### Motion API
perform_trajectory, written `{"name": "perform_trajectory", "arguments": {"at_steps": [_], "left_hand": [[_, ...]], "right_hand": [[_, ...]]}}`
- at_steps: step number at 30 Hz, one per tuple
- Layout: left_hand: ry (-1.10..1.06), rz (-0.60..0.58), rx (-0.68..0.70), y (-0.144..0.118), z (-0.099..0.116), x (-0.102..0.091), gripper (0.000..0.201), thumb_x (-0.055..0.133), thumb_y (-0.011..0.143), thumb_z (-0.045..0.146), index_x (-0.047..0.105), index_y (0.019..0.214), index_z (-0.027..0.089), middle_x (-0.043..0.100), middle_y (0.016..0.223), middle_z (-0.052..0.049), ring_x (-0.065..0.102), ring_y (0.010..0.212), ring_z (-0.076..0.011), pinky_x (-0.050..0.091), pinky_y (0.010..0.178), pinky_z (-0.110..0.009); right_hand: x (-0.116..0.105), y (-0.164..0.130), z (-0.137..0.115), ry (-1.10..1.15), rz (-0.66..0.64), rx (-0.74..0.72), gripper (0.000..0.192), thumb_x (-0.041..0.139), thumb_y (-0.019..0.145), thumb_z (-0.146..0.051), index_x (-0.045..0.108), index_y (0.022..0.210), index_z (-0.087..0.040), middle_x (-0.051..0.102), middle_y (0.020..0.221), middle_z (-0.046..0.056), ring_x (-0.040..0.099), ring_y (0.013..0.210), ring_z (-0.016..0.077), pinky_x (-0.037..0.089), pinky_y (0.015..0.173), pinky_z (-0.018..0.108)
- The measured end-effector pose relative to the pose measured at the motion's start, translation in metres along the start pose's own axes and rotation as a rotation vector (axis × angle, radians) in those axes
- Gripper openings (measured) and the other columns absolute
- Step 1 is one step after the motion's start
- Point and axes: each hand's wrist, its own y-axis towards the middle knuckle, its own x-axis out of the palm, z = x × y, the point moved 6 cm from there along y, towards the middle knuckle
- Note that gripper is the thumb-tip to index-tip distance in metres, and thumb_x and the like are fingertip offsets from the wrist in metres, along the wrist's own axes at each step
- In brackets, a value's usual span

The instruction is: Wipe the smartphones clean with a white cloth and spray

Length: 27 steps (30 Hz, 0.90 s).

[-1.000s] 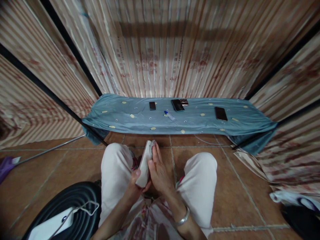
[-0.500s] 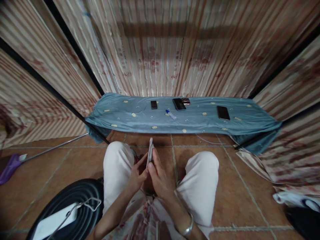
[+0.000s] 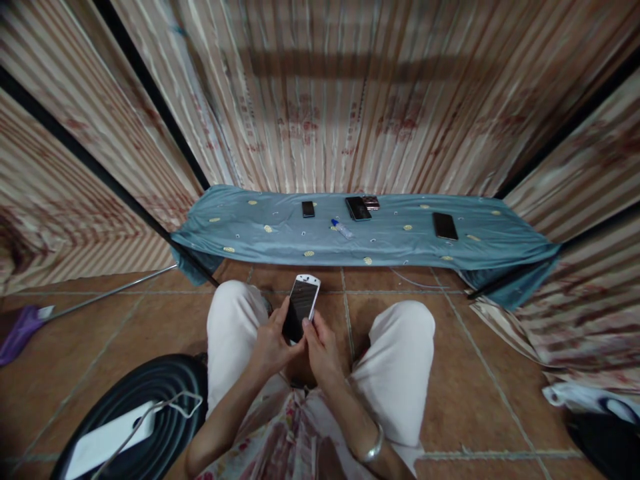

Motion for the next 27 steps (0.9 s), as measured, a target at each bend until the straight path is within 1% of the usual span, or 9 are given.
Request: {"name": "perform_trajectory", "arguments": {"at_steps": [2, 5, 10, 13, 15, 17, 20, 23, 27], "left_hand": [[0.014, -0.035, -0.022, -0.001, 0.001, 0.001, 0.093, 0.068, 0.071, 0.043, 0.029, 0.148, 0.008, 0.063, 0.114, -0.02, 0.065, 0.101, -0.0338, 0.052, 0.086, -0.048], [-0.071, -0.082, -0.024, -0.004, 0.006, -0.002, 0.098, 0.073, 0.068, 0.044, 0.028, 0.149, 0.012, 0.062, 0.121, -0.019, 0.063, 0.108, -0.0339, 0.049, 0.092, -0.047], [-0.381, -0.075, 0.004, -0.004, 0.007, -0.016, 0.077, 0.073, 0.072, 0.045, 0.047, 0.14, 0.019, 0.065, 0.123, -0.014, 0.06, 0.111, -0.0293, 0.045, 0.098, -0.044], [-0.661, 0.035, -0.161, 0.002, -0.011, -0.019, 0.072, 0.072, 0.071, 0.051, 0.055, 0.133, 0.018, 0.068, 0.113, -0.012, 0.063, 0.101, -0.0263, 0.048, 0.091, -0.041], [-0.948, 0.074, -0.316, 0.006, -0.021, -0.013, 0.071, 0.07, 0.07, 0.058, 0.059, 0.128, 0.018, 0.069, 0.111, -0.011, 0.064, 0.1, -0.0255, 0.048, 0.09, -0.039], [-1.238, 0.002, -0.423, 0.01, -0.019, -0.001, 0.067, 0.066, 0.072, 0.063, 0.064, 0.12, 0.017, 0.07, 0.112, -0.012, 0.063, 0.108, -0.0279, 0.047, 0.093, -0.039], [-1.506, -0.205, -0.445, 0.014, 0.002, 0.011, 0.063, 0.064, 0.072, 0.065, 0.068, 0.109, 0.015, 0.071, 0.116, -0.014, 0.055, 0.123, -0.0338, 0.042, 0.101, -0.044], [-1.62, -0.27, -0.421, 0.014, 0.016, 0.015, 0.063, 0.066, 0.072, 0.064, 0.068, 0.111, 0.014, 0.071, 0.117, -0.015, 0.048, 0.132, -0.0356, 0.036, 0.109, -0.047], [-1.648, -0.293, -0.385, 0.014, 0.018, 0.017, 0.067, 0.069, 0.072, 0.06, 0.063, 0.119, 0.013, 0.071, 0.118, -0.016, 0.045, 0.134, -0.0362, 0.03, 0.113, -0.05]], "right_hand": [[-0.003, 0.002, 0.003, 0.052, 0.016, 0.028, 0.046, 0.056, 0.089, -0.052, 0.065, 0.122, -0.022, 0.073, 0.109, 0.005, 0.066, 0.105, 0.0254, 0.05, 0.098, 0.042], [-0.007, 0.006, 0.001, 0.167, 0.002, 0.066, 0.041, 0.063, 0.085, -0.051, 0.069, 0.114, -0.023, 0.074, 0.108, 0.004, 0.067, 0.104, 0.0249, 0.05, 0.097, 0.041], [-0.018, 0.01, -0.006, 0.405, 0.032, 0.192, 0.039, 0.077, 0.071, -0.05, 0.074, 0.098, -0.021, 0.077, 0.092, 0.005, 0.072, 0.087, 0.0252, 0.058, 0.081, 0.04], [-0.02, 0.01, -0.004, 0.491, 0.034, 0.28, 0.035, 0.082, 0.068, -0.045, 0.075, 0.092, -0.02, 0.078, 0.083, 0.003, 0.072, 0.072, 0.0214, 0.058, 0.067, 0.033], [-0.019, 0.009, 0.0, 0.556, 0.031, 0.325, 0.034, 0.085, 0.065, -0.041, 0.075, 0.088, -0.019, 0.077, 0.079, 0.002, 0.071, 0.066, 0.0185, 0.055, 0.062, 0.028], [-0.015, 0.009, 0.004, 0.604, 0.024, 0.352, 0.034, 0.088, 0.062, -0.039, 0.076, 0.086, -0.018, 0.077, 0.077, 0.003, 0.07, 0.064, 0.0167, 0.054, 0.061, 0.026], [-0.009, 0.007, 0.008, 0.641, -0.011, 0.391, 0.034, 0.088, 0.062, -0.037, 0.076, 0.087, -0.017, 0.078, 0.078, 0.003, 0.07, 0.065, 0.0162, 0.052, 0.064, 0.026], [-0.003, 0.004, 0.009, 0.672, -0.049, 0.435, 0.033, 0.088, 0.063, -0.036, 0.076, 0.088, -0.017, 0.078, 0.081, 0.003, 0.07, 0.068, 0.0155, 0.051, 0.068, 0.026], [0.003, 0.001, 0.007, 0.708, -0.074, 0.46, 0.033, 0.088, 0.063, -0.036, 0.076, 0.086, -0.016, 0.077, 0.077, 0.001, 0.068, 0.065, 0.0134, 0.051, 0.066, 0.024]]}}
